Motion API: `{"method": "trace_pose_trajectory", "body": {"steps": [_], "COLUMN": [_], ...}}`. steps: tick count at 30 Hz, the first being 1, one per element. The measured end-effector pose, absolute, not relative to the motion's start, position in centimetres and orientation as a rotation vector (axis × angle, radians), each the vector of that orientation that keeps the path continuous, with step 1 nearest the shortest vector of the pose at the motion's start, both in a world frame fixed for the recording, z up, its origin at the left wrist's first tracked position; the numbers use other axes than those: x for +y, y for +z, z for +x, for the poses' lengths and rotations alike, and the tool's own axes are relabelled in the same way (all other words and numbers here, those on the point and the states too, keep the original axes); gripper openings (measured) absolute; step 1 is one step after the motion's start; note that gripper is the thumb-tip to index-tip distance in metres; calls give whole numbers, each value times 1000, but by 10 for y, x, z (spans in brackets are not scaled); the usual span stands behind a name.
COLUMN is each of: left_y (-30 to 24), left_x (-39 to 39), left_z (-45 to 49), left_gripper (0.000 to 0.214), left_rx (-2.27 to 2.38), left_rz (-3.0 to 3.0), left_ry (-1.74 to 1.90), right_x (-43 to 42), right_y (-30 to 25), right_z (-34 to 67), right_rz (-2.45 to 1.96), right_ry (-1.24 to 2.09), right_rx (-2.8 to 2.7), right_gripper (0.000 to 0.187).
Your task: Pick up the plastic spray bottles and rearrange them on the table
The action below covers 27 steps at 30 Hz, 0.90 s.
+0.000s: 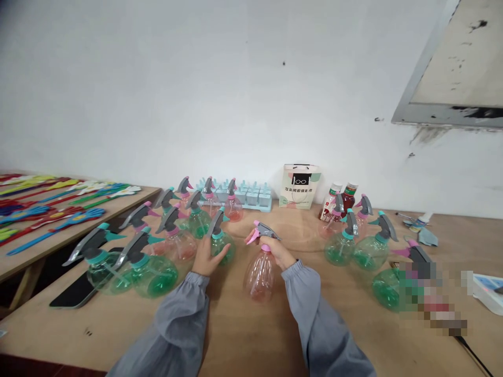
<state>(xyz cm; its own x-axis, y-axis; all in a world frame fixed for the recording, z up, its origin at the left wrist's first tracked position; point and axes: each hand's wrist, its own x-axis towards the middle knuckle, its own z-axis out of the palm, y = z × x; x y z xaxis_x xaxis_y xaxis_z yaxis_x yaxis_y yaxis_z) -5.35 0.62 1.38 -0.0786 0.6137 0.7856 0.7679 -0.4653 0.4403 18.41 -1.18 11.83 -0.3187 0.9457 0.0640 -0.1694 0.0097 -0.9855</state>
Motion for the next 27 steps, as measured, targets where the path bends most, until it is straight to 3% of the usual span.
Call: {"method": "trace_pose_trajectory", "body": {"steps": [27], "left_y": [9], "left_x": [7], "left_z": [-52], "left_gripper": [52], "left_rx": [-1562], "left_rz": [-1987], "left_ry": [-1579], "right_x": [-12], "right_y": [107], "right_z": [184], "right_rz": [-812], "right_ry": [1574], "right_rx": [-1276], "right_gripper": [13]}}
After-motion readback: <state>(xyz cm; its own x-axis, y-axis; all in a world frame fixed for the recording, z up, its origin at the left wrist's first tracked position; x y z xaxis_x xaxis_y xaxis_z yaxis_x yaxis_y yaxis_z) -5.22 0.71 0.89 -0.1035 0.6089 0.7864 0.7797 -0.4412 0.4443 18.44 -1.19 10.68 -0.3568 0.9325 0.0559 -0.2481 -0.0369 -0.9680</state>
